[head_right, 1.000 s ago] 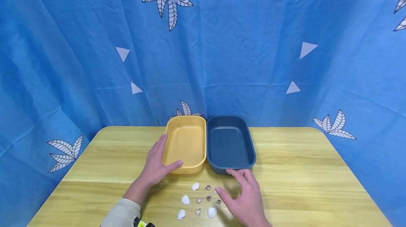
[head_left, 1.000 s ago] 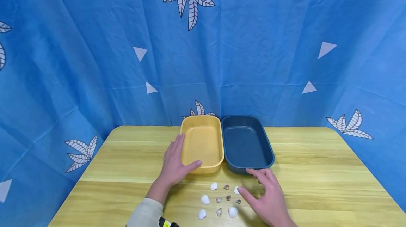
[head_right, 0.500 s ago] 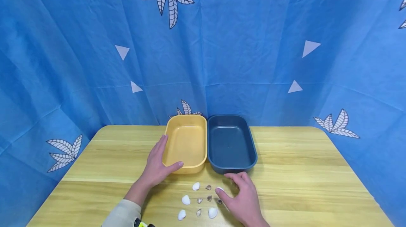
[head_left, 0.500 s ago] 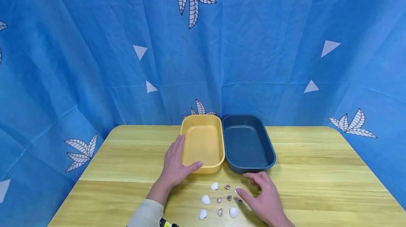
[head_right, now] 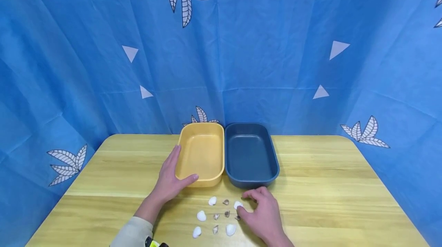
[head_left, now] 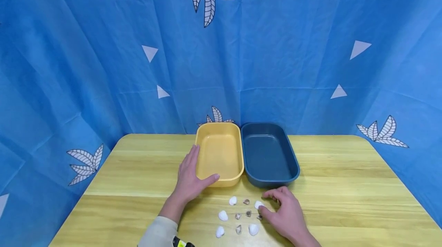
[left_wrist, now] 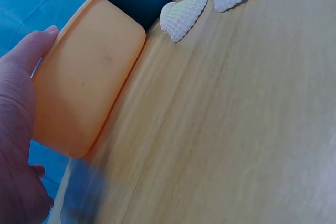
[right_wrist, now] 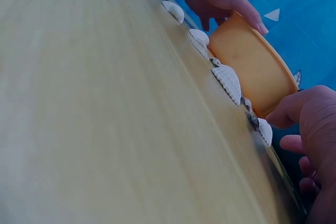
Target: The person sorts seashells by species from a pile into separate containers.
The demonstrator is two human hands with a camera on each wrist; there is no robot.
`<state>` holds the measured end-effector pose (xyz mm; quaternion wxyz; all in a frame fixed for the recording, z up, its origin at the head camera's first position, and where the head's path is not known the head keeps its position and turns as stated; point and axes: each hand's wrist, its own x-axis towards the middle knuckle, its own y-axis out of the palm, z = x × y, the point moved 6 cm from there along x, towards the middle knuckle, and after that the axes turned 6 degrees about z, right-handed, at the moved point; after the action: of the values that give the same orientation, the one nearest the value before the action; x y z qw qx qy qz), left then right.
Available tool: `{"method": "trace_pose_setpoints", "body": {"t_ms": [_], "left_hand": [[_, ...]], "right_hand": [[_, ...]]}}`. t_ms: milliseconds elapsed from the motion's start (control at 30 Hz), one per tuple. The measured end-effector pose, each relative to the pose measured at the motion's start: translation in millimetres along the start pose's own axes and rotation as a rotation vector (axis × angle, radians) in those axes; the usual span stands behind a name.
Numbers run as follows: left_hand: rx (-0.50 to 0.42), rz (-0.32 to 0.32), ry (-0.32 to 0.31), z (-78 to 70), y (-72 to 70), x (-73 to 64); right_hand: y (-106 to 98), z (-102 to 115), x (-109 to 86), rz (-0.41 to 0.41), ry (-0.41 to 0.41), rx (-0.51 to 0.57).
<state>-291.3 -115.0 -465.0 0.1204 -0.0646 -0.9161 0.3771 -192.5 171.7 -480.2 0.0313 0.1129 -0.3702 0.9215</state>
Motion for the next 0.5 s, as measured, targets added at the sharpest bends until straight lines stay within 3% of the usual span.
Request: {"method": "trace_pose_setpoints", "body": {"t_ms": [500], "left_hand": [[-0.021,0.006,0.006,-1.4,-1.9,0.6]], "right_hand": [[1.7,5.3,4.3,-0.014,-0.011,-0.074]]}}
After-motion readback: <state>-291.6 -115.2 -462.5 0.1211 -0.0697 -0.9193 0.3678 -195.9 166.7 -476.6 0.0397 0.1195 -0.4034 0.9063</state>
